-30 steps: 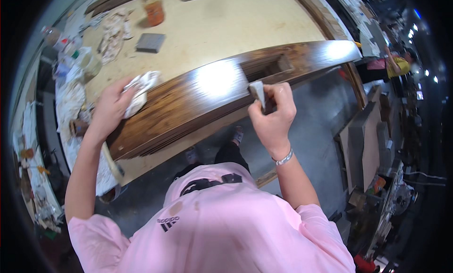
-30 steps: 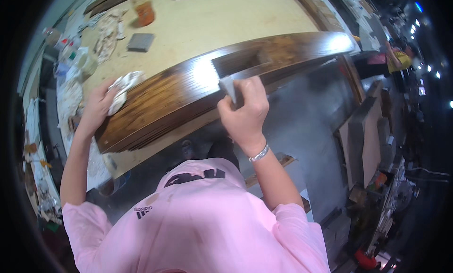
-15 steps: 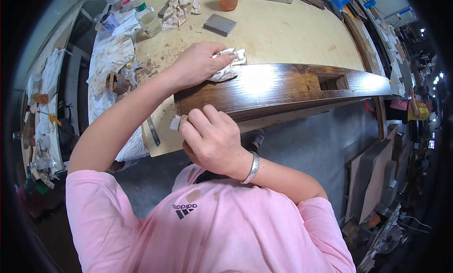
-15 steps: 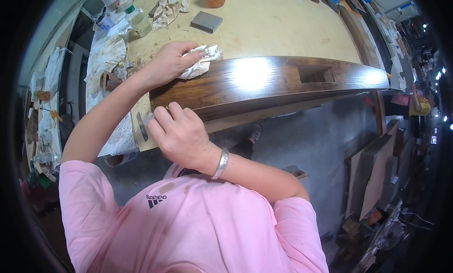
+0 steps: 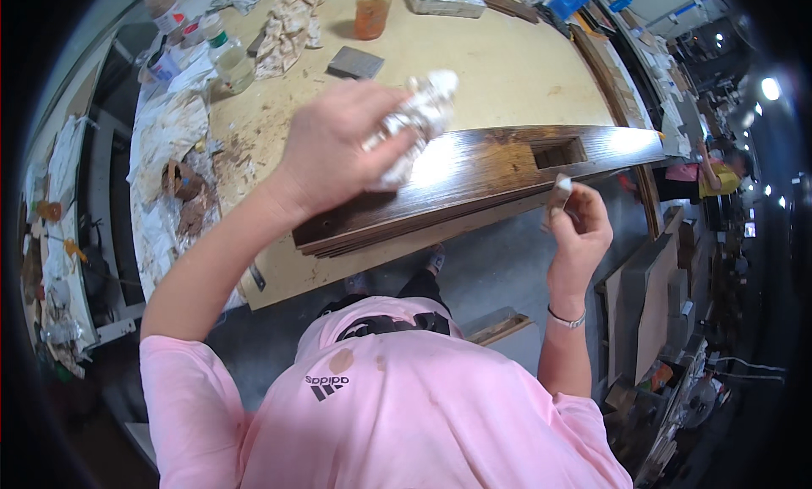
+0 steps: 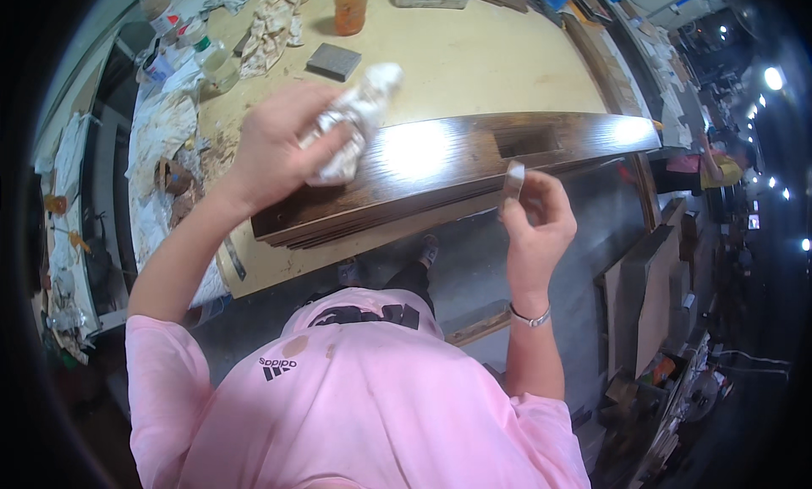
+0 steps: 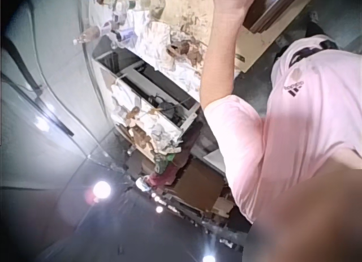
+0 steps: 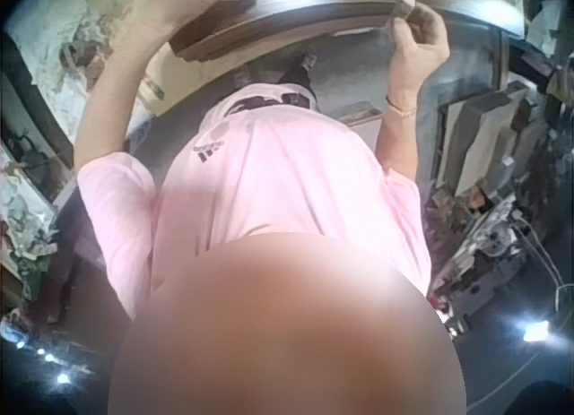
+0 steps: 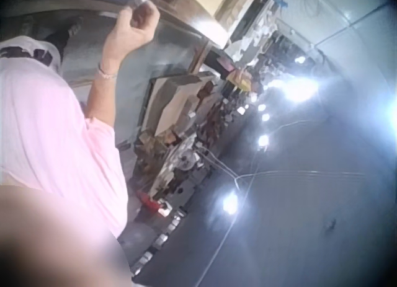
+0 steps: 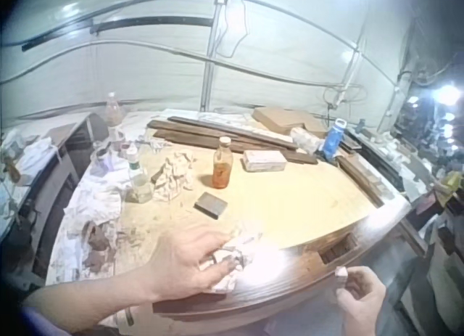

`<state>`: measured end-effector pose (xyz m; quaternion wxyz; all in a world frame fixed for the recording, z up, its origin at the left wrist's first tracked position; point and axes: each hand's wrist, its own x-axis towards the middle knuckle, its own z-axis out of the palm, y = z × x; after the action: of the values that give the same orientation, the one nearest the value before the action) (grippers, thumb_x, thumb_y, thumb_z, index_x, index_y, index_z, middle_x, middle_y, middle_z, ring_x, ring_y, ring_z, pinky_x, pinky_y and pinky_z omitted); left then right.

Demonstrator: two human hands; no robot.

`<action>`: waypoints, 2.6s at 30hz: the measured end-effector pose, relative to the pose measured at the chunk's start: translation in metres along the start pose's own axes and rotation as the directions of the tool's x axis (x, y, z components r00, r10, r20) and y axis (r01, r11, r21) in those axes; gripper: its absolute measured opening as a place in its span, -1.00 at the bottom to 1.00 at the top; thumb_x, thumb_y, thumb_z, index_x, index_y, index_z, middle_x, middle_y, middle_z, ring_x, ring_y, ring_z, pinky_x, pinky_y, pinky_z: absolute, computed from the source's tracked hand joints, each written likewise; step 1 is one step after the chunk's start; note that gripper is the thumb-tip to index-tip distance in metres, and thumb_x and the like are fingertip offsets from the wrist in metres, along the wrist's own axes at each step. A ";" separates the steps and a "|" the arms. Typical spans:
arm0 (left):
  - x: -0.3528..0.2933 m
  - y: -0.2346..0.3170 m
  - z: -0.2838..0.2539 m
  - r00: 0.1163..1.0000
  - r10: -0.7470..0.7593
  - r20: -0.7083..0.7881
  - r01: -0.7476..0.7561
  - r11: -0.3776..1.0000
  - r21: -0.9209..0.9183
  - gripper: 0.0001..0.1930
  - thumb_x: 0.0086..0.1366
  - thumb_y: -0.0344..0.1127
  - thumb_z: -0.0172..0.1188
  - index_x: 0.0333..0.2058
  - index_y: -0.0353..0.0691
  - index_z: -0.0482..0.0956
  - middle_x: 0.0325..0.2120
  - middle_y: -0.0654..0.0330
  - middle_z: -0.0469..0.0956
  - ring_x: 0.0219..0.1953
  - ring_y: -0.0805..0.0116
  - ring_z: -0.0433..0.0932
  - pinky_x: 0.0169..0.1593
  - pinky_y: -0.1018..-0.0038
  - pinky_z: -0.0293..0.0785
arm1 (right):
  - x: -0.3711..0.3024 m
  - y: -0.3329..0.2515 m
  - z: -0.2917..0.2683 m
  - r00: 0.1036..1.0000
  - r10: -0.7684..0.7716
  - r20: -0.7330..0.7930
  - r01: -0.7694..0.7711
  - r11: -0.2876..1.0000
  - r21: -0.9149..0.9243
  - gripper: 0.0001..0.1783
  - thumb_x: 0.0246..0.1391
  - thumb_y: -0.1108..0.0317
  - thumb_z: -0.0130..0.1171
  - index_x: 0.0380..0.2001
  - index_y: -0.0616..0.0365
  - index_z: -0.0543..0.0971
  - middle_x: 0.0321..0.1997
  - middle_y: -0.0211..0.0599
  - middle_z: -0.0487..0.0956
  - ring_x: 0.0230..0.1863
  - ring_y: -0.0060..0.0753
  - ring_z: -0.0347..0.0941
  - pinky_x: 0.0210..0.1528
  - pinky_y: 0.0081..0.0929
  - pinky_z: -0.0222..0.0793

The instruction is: The person wipes a dark wood furniture component using a white cloth and a small sanding block, working across the surface and edges.

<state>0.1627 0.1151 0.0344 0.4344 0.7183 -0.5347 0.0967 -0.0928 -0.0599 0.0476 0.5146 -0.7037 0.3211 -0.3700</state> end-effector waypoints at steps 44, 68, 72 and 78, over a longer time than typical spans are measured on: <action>0.000 -0.017 0.011 0.739 -0.237 0.631 0.224 0.969 0.102 -0.64 0.44 -0.13 -0.03 -0.11 -0.23 0.66 -0.29 0.01 0.67 -0.20 -0.02 0.61 0.06 0.15 0.38 | -0.064 -0.021 0.144 0.435 -0.712 0.551 0.854 0.520 -0.002 -0.65 -0.19 0.41 0.31 -0.22 0.17 0.62 -0.11 -0.29 0.57 -0.07 -0.15 0.49 -0.01 -0.26 0.47; 0.002 -0.011 0.001 0.723 -0.301 0.622 0.270 0.952 0.147 -0.67 0.40 -0.18 -0.01 -0.37 -0.40 0.45 -0.53 -0.17 0.43 -0.42 -0.07 0.46 -0.26 0.16 0.36 | 0.047 0.054 -0.048 0.868 -0.494 -0.040 0.317 0.616 -0.721 -0.85 0.10 0.43 0.19 -0.26 0.23 0.62 -0.21 -0.03 0.60 -0.12 0.03 0.49 -0.03 -0.14 0.41; -0.001 -0.011 0.001 0.763 -0.237 0.601 0.192 0.971 0.139 -0.63 0.38 -0.14 -0.03 -0.39 -0.34 0.56 -0.45 -0.20 0.53 -0.34 -0.22 0.53 -0.24 0.06 0.41 | -0.016 0.004 0.091 0.616 -0.756 0.219 0.780 0.549 -0.298 -0.76 -0.14 0.36 0.31 -0.38 0.24 0.54 -0.19 -0.03 0.55 -0.06 0.04 0.48 0.05 0.00 0.38; -0.004 -0.013 -0.002 0.775 -0.241 0.585 0.197 0.971 0.139 -0.66 0.41 -0.18 -0.04 -0.39 -0.32 0.54 -0.45 -0.19 0.53 -0.33 -0.23 0.52 -0.25 0.05 0.41 | -0.004 0.056 0.067 0.696 -0.675 0.245 0.710 0.596 -0.374 -0.76 -0.15 0.34 0.29 -0.39 0.19 0.52 -0.20 -0.12 0.53 -0.02 -0.03 0.45 0.14 -0.11 0.29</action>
<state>0.1724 0.1198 0.0261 0.2269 0.7840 -0.5532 -0.1671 -0.0416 -0.0383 -0.0200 0.1687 -0.8836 0.0774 -0.4300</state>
